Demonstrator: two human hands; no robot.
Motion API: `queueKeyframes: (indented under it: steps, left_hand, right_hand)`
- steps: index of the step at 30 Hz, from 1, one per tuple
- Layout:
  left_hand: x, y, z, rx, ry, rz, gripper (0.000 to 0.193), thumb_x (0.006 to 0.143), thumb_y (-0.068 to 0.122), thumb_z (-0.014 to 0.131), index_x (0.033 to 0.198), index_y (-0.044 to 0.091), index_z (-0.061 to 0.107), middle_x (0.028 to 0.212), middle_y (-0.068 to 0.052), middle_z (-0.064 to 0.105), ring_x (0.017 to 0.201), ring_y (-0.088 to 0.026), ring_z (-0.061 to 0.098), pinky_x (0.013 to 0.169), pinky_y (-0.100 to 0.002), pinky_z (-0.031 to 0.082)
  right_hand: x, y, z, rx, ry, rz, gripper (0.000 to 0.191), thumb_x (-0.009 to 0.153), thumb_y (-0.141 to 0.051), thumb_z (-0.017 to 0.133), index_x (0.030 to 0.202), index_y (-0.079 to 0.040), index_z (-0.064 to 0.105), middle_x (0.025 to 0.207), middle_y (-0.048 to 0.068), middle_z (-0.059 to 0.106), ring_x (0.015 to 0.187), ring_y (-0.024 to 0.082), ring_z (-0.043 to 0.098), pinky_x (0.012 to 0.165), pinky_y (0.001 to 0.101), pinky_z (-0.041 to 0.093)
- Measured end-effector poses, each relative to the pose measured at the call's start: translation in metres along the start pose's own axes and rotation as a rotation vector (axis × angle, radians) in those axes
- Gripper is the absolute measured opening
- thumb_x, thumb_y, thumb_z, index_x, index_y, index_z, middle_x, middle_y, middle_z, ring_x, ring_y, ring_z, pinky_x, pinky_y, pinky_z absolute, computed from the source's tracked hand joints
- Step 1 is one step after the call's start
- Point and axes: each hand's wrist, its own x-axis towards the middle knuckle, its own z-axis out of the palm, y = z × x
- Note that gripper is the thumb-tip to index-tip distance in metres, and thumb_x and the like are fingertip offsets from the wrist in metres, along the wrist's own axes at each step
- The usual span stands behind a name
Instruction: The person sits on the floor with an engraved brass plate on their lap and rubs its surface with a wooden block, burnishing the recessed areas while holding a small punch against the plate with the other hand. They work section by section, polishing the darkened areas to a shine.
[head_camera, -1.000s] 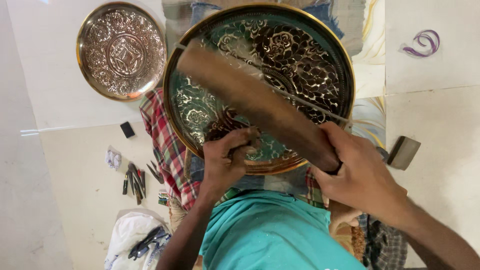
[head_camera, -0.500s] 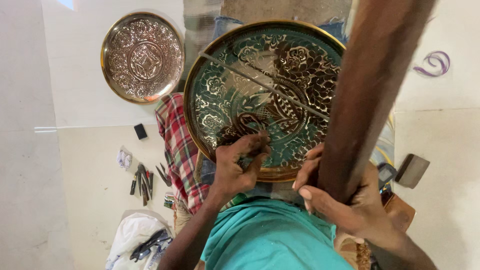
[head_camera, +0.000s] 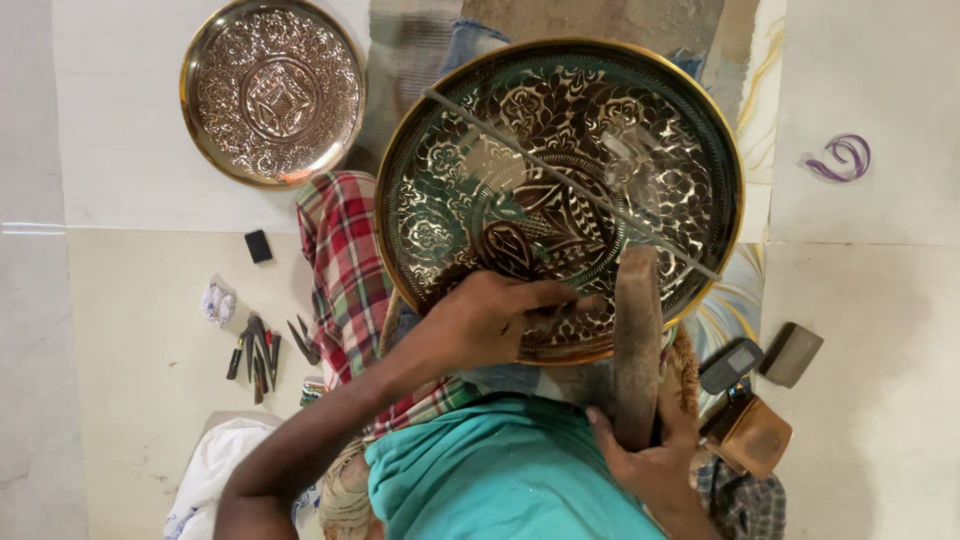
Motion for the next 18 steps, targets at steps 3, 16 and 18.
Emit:
queueKeyframes:
  steps: [3,16,18]
  left_hand:
    - [0.007,-0.002,-0.009,0.088,-0.13,0.07,0.049,0.078,0.011,0.074,0.126,0.01,0.067,0.091,-0.015,0.076,0.082,-0.031,0.076,0.072,-0.041,0.059]
    - [0.019,-0.005,-0.011,0.076,-0.252,0.268,0.055,0.075,0.019,0.079,0.128,0.01,0.065,0.093,-0.014,0.075,0.074,-0.03,0.074,0.071,-0.04,0.059]
    - [0.026,-0.007,-0.01,0.069,-0.171,0.512,0.068,0.064,0.019,0.079,0.129,0.008,0.063,0.096,-0.017,0.073,0.077,-0.033,0.072,0.069,-0.04,0.057]
  right_hand:
    - [-0.019,0.015,0.005,0.088,0.019,0.156,0.045,0.073,-0.008,0.083,0.112,0.001,0.063,0.088,0.006,0.075,0.079,0.013,0.072,0.072,0.0277,0.057]
    - [-0.032,-0.017,0.023,0.207,-0.208,0.32,0.042,0.077,-0.009,0.082,0.114,-0.001,0.065,0.075,0.006,0.067,0.064,0.011,0.066,0.057,0.0258,0.054]
    - [-0.031,-0.034,0.032,0.063,-0.396,0.355,0.045,0.077,-0.015,0.088,0.114,-0.004,0.064,0.077,0.008,0.068,0.065,0.016,0.064,0.06,0.0299,0.054]
